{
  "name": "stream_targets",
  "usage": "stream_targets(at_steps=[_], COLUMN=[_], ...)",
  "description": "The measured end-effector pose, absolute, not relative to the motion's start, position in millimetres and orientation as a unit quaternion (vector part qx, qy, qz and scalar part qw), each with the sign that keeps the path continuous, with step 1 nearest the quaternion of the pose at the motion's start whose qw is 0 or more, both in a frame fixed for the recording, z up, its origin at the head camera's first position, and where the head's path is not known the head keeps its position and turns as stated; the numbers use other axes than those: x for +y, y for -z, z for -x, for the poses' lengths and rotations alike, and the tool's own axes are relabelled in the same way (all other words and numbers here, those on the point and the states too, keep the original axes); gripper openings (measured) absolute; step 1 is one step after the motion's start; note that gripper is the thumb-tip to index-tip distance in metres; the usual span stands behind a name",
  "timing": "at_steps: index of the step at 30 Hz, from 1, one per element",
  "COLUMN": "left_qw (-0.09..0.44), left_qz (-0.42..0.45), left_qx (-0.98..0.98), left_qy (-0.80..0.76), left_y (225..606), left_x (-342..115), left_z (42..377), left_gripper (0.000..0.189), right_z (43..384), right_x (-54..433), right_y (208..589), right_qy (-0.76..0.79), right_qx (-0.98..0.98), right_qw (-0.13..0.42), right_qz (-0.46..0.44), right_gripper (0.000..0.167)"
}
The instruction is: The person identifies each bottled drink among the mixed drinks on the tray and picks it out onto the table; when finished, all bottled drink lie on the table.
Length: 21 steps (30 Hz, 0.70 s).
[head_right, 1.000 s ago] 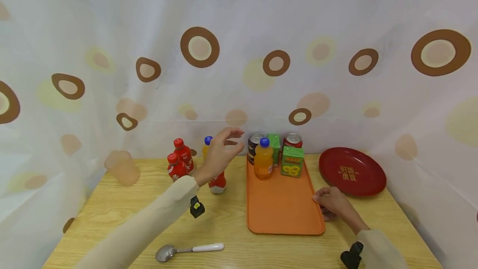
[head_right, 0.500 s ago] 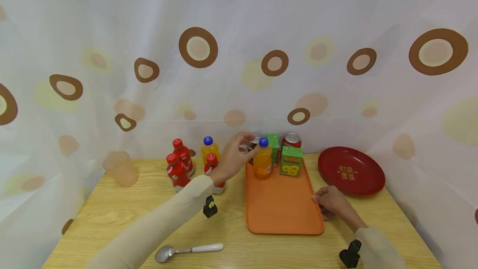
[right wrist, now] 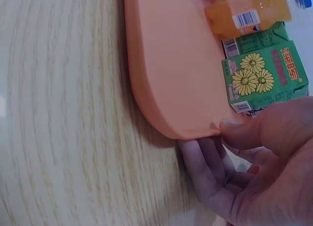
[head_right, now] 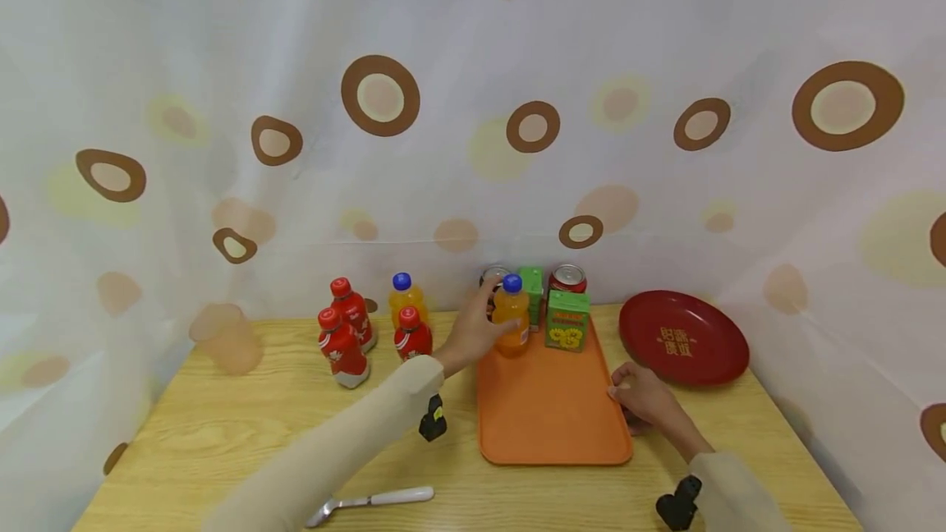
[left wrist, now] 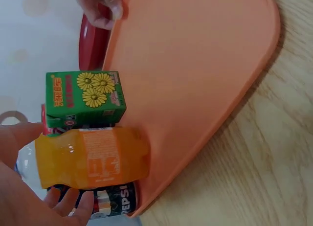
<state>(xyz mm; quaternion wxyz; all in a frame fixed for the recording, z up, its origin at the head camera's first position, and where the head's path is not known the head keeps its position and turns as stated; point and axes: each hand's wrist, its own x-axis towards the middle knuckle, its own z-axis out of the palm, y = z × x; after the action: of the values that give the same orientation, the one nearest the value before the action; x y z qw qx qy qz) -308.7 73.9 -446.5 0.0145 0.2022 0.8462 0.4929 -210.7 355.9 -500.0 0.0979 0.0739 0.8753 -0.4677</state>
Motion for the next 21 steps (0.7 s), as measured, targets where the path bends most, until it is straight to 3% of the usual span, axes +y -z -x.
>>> stream_targets(at_steps=[7,15,21], left_qw=[-0.023,-0.019,-0.002], left_qz=[-0.199,-0.23,-0.255], left_qx=[0.857,0.877,0.887], left_qy=[-0.475,-0.422,-0.386], left_y=[456.9,456.3,448.1], left_x=[81.3,78.8,68.1], left_z=[313.6,311.8,287.1], left_gripper=[0.073,0.073,0.075], right_z=[208.7,210.9,214.0], right_x=[354.1,353.8,356.3], right_y=[499.1,496.0,497.3], right_qy=[0.474,0.459,0.447], right_qx=[0.873,0.884,0.891], right_qw=[0.095,0.08,0.074], right_qz=[-0.059,-0.035,-0.02], right_gripper=[0.018,0.016,0.016])
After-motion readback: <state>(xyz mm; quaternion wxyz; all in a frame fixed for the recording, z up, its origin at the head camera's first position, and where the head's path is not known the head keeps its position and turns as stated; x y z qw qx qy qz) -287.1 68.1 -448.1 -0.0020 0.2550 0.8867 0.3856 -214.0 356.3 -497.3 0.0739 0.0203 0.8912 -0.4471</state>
